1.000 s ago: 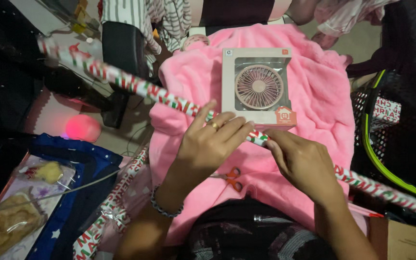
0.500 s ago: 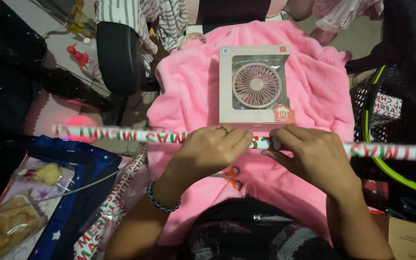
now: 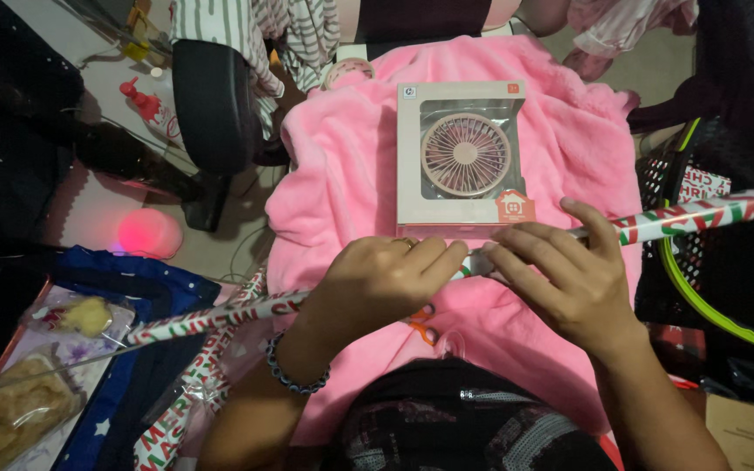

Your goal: The person wraps a small boxed fan with Christmas-themed wrapping paper. They unroll the paper, place the box on it, fold the paper around the box, and secure the folds with tape. Scissors are used to cut tape.

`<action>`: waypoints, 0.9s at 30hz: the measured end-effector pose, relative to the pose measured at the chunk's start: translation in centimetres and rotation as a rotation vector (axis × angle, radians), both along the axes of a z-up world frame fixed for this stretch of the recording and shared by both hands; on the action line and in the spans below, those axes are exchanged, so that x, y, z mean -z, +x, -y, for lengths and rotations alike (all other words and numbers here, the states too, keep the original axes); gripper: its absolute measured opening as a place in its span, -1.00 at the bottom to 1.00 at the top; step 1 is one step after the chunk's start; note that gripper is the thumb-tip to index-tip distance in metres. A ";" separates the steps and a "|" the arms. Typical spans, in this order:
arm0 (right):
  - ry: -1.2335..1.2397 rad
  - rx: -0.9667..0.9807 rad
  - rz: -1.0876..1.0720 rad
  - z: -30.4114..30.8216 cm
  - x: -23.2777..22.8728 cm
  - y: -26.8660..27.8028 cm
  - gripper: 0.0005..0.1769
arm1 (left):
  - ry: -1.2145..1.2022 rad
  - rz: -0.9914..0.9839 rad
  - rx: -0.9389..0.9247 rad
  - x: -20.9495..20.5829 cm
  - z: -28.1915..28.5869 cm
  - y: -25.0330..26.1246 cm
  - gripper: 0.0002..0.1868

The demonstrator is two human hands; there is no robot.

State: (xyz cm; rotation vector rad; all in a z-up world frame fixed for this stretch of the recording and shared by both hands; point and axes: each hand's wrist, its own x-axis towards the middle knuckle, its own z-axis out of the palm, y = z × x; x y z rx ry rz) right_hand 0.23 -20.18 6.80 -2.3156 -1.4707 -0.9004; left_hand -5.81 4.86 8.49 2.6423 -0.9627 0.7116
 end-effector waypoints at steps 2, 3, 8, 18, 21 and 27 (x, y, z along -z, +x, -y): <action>0.043 0.009 0.028 0.3 1.0 0.2 -0.77 | 0.001 0.036 -0.045 -0.1 0.3 0.0 -0.66; 0.065 0.013 0.042 0.5 1.5 0.3 -0.78 | 0.010 0.071 -0.084 -0.2 0.5 0.0 -0.70; 0.229 0.078 0.195 1.1 4.1 0.3 -0.71 | -0.096 0.098 -0.154 -0.8 0.8 0.2 -0.66; 0.106 0.160 0.154 -0.6 6.1 0.9 -0.60 | -0.222 0.036 -0.111 -2.5 1.6 2.4 -0.65; 0.046 0.240 0.142 -2.0 6.6 1.0 -0.56 | -0.275 -0.029 -0.099 -2.7 1.6 3.1 -0.66; 0.055 0.242 0.042 -2.8 6.6 0.9 -0.80 | -0.264 0.017 -0.160 -2.7 0.6 4.8 -0.74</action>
